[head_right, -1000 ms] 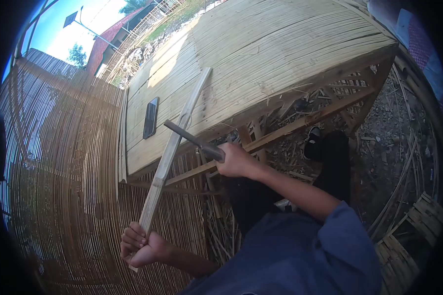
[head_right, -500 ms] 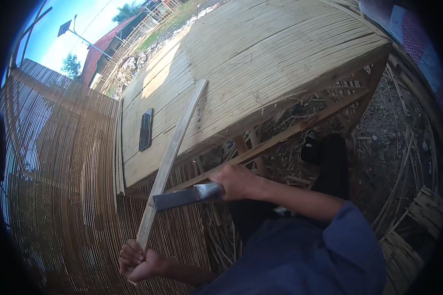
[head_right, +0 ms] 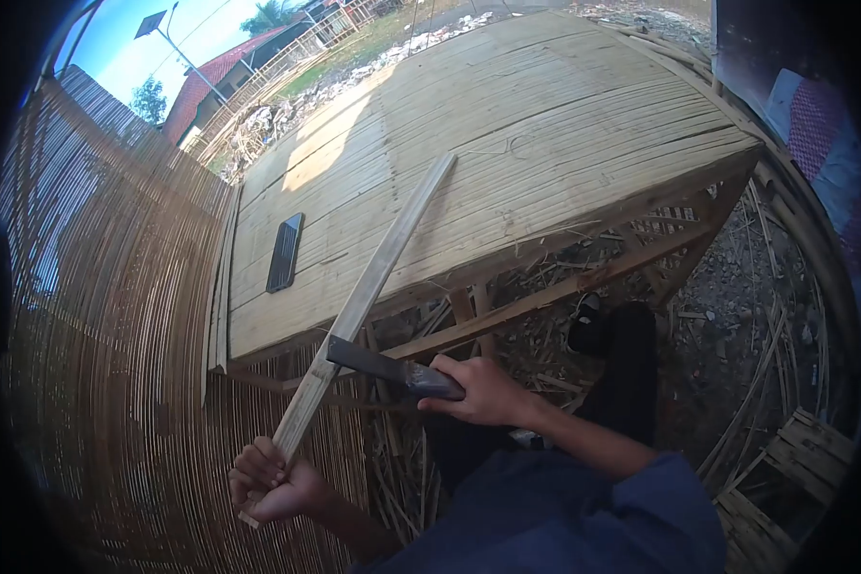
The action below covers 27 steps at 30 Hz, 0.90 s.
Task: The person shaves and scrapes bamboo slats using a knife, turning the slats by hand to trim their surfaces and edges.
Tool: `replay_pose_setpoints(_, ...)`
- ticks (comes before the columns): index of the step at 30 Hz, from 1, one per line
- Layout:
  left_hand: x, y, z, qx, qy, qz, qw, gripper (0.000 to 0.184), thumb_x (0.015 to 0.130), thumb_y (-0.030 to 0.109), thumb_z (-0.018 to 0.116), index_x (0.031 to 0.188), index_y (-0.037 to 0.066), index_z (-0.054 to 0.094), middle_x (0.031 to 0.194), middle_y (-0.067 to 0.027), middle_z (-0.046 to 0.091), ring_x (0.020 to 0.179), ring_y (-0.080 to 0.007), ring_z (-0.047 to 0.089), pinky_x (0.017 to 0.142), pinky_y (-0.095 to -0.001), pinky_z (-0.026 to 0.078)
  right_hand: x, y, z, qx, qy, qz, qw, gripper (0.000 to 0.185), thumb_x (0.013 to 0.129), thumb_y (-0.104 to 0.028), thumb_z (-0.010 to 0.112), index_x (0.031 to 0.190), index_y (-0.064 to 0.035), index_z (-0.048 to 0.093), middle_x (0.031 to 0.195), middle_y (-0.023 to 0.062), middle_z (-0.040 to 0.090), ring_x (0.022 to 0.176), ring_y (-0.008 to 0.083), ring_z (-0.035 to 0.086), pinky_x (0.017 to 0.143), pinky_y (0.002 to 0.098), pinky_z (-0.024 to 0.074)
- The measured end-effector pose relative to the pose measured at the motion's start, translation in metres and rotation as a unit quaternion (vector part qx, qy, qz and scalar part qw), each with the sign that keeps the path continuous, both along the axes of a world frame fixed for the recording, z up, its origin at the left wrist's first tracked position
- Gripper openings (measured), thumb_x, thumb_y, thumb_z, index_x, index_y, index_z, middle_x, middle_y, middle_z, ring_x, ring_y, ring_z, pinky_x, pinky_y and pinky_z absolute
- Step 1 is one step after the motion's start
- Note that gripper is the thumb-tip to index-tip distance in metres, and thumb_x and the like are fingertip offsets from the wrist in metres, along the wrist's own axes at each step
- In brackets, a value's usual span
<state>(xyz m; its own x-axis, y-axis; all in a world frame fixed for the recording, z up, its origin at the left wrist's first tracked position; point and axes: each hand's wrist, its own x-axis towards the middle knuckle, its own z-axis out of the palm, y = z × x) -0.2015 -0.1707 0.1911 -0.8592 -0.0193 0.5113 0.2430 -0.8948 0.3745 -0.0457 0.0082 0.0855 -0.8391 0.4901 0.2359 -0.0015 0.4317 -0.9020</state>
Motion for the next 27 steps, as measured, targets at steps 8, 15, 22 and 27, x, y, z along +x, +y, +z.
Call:
replay_pose_setpoints(8, 0.022, 0.028, -0.003, -0.014, 0.078, -0.075, 0.994, 0.036, 0.085, 0.023, 0.044, 0.055, 0.019, 0.024, 0.045, 0.0034, 0.020, 0.040, -0.0081, 0.018, 0.044, -0.0246, 0.023, 0.026, 0.013, 0.046, 0.008, -0.004, -0.025, 1.000, 0.048, 0.089, -0.048, 0.060, 0.106, -0.0036, 0.052, 0.070, 0.0144, 0.061, 0.069, 0.0373, 0.064, 0.064, 0.0449, 0.0493)
replay_pose_setpoints(15, 0.040, 0.031, -0.004, 0.001, 0.042, -0.080, 0.996, 0.035, 0.081, 0.018, 0.044, 0.054, 0.019, 0.023, 0.048, 0.0036, 0.020, 0.042, -0.0079, 0.019, 0.046, -0.0241, 0.021, 0.004, 0.005, 0.042, 0.112, 0.065, -0.085, 0.988, 0.060, 0.085, -0.067, 0.050, 0.087, -0.0071, 0.055, 0.062, 0.0131, 0.059, 0.063, 0.0349, 0.064, 0.058, 0.0437, 0.0508)
replay_pose_setpoints(22, 0.025, 0.043, -0.015, 0.000, -0.044, -0.032, 0.999, 0.035, 0.083, 0.022, 0.043, 0.054, 0.018, 0.022, 0.046, 0.0037, 0.019, 0.040, -0.0074, 0.017, 0.044, -0.0233, 0.020, -0.017, 0.009, 0.012, 0.160, 0.075, -0.135, 0.975, 0.060, 0.083, -0.068, 0.051, 0.081, -0.0085, 0.055, 0.060, 0.0133, 0.059, 0.059, 0.0341, 0.064, 0.052, 0.0450, 0.0510)
replay_pose_setpoints(27, 0.028, 0.036, -0.017, -0.006, 0.004, -0.091, 0.996, 0.037, 0.082, 0.021, 0.044, 0.053, 0.018, 0.022, 0.046, 0.0030, 0.020, 0.040, -0.0080, 0.018, 0.044, -0.0235, 0.021, -0.013, 0.023, 0.008, 0.305, 0.148, -0.125, 0.932, 0.063, 0.079, -0.072, 0.052, 0.079, -0.0092, 0.057, 0.061, 0.0066, 0.057, 0.055, 0.0282, 0.064, 0.047, 0.0383, 0.0506)
